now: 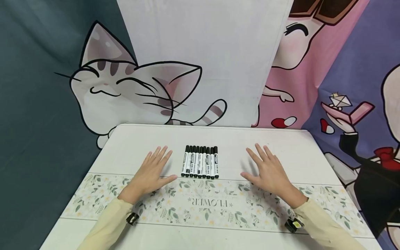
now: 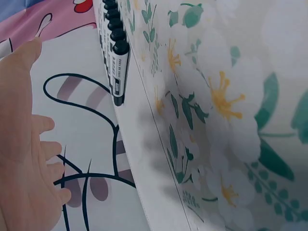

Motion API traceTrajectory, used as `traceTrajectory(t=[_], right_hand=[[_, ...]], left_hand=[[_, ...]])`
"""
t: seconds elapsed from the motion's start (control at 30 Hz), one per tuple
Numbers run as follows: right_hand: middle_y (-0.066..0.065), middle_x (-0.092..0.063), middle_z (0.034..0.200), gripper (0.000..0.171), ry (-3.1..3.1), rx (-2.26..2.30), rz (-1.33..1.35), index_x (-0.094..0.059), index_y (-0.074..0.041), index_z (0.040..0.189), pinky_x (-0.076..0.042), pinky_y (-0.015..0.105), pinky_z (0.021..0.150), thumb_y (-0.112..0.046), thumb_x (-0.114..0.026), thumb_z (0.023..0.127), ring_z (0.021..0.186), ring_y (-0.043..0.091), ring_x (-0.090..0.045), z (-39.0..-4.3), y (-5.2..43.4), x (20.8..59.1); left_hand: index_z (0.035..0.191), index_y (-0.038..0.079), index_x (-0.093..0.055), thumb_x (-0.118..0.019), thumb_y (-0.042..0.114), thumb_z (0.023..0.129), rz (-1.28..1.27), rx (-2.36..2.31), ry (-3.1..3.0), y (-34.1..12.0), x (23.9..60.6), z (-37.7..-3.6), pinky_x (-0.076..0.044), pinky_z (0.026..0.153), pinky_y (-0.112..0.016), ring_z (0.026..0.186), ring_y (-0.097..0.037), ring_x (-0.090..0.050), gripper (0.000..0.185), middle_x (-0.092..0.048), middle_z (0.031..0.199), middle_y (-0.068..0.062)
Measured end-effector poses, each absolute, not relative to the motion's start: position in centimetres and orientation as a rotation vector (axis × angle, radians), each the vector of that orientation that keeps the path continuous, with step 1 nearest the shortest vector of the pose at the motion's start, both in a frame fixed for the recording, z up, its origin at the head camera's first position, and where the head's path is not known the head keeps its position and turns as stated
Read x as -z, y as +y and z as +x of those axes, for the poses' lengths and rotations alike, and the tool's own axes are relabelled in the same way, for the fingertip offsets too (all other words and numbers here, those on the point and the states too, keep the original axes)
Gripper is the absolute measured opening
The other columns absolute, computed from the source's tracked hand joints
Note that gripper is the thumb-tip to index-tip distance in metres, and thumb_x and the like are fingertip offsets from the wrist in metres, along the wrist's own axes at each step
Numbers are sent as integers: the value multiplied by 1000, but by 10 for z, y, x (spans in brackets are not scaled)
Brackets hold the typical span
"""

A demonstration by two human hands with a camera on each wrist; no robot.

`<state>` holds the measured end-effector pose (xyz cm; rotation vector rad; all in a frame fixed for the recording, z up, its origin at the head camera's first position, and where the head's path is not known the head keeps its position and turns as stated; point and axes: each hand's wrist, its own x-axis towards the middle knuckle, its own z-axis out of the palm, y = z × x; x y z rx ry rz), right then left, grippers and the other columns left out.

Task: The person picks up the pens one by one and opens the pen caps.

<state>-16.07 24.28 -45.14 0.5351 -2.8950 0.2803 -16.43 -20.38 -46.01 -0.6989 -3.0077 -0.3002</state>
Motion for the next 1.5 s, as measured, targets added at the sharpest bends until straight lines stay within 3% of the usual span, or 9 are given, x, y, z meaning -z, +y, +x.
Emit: traceTrajectory(t=[0.33,0.67,0.93,1.17,1.5], right_hand=[[28,-33,160,93,-2845,-361,637,-40,-13,158,-24,60,119,-65,-69,87,149,52,-25,-163,226,455],[20,-31,164,89,-2865,-519,656,-36,-19,160,-36,67,110,-66,-66,90,146,51,-31,-159,204,456],[15,-38,161,85,-2813,-628,672,-39,-21,159,-41,66,105,-63,-67,90,143,44,-40,-159,187,458],[13,-50,153,78,-2757,-774,679,-46,-20,155,-43,63,105,-53,-74,90,137,39,-50,-158,173,460],[9,-55,149,75,-2781,-890,661,-48,-24,154,-45,59,105,-56,-72,90,135,34,-53,-155,159,466]], left_hand=[[165,14,-14,-48,66,99,-799,516,-2989,-194,465,-178,-10,125,-53,158,-28,-8,91,-8,172,-4],[161,11,-31,-54,58,101,-792,734,-2937,-182,475,-192,-27,120,-54,148,-36,-37,79,-37,162,-12],[155,12,-46,-58,55,100,-701,885,-2916,-175,485,-200,-33,117,-56,143,-36,-43,71,-50,153,-15],[150,10,-53,-65,49,99,-573,1013,-2917,-167,497,-207,-47,104,-53,122,-32,-62,65,-60,143,-13],[149,12,-54,-73,40,96,-469,1161,-2934,-161,507,-212,-53,90,-45,104,-23,-65,62,-71,125,-11]])
